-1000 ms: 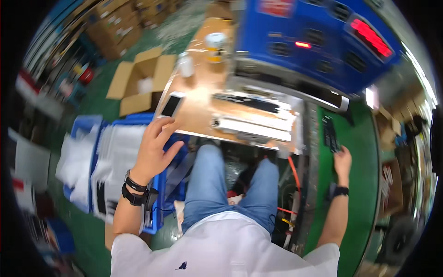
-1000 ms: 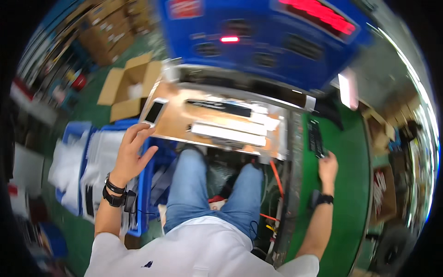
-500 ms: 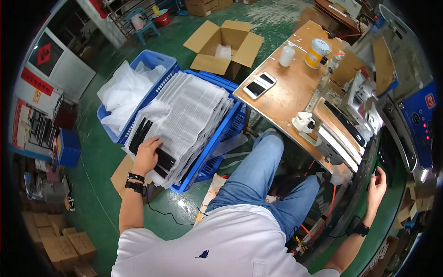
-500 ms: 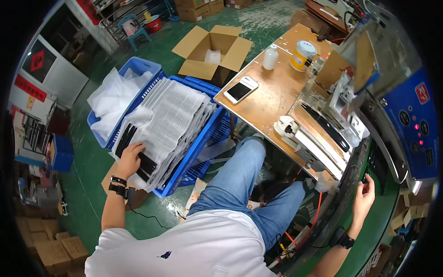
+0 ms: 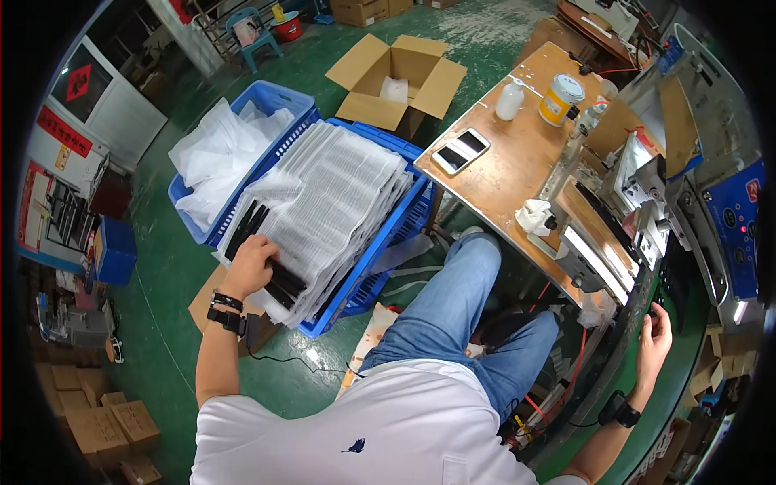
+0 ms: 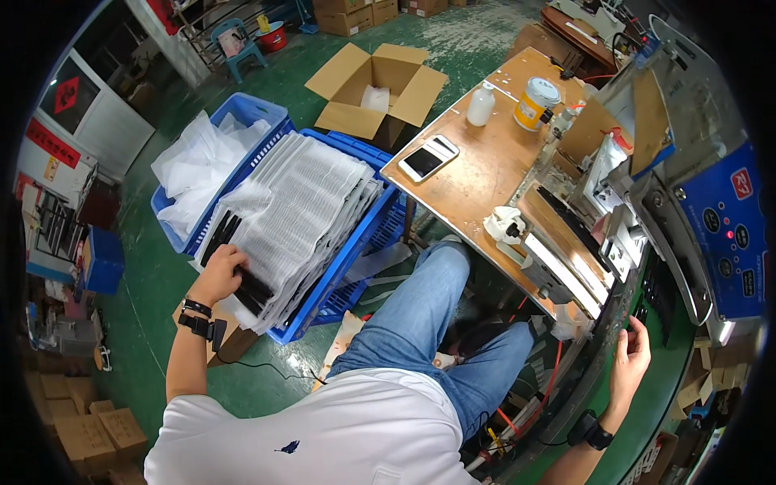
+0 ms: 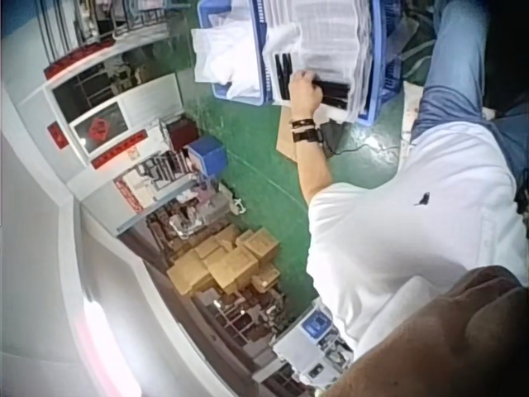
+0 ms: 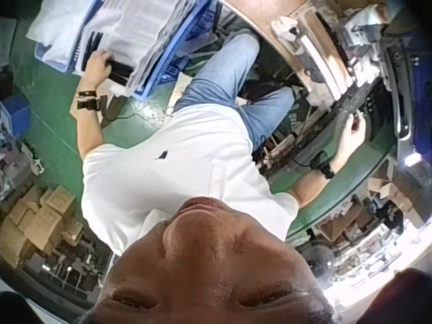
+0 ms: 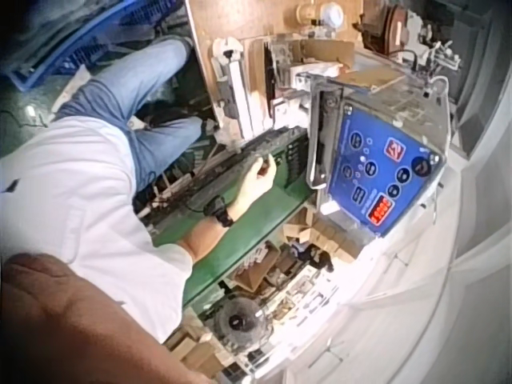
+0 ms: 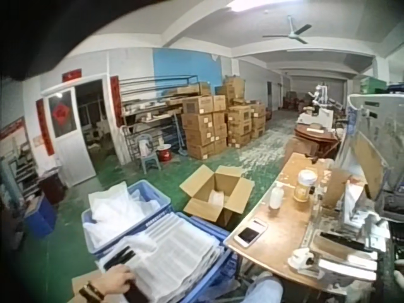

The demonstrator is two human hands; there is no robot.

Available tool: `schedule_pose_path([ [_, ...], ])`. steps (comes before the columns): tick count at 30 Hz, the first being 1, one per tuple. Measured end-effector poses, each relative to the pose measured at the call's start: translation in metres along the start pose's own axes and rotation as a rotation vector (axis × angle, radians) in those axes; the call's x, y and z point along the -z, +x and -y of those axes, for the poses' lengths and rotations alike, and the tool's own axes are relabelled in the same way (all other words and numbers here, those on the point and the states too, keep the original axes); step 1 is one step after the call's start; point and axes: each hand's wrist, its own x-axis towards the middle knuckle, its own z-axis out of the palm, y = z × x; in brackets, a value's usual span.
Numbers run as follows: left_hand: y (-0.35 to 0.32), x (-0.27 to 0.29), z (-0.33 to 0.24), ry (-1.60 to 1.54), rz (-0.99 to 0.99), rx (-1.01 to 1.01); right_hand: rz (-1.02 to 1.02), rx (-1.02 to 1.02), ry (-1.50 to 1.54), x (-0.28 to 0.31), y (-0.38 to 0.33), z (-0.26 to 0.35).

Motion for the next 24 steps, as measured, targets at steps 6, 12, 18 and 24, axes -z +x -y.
schedule_pose_path([
  [6,0.007,0.013,-0.003,0.056,0.124,-0.008,0.016,0.098,0.02,-0.002,-0.007,0.025],
  [12,0.018,0.039,-0.006,-0.106,0.137,0.043,-0.02,0.28,-0.027,-0.011,0.002,0.069],
  [18,0.038,0.068,-0.048,0.039,0.066,0.012,0.086,0.341,-0.043,-0.024,0.036,0.106],
  [24,0.08,0.069,-0.085,0.015,0.05,-0.031,0.254,0.254,-0.033,-0.036,0.06,0.122],
])
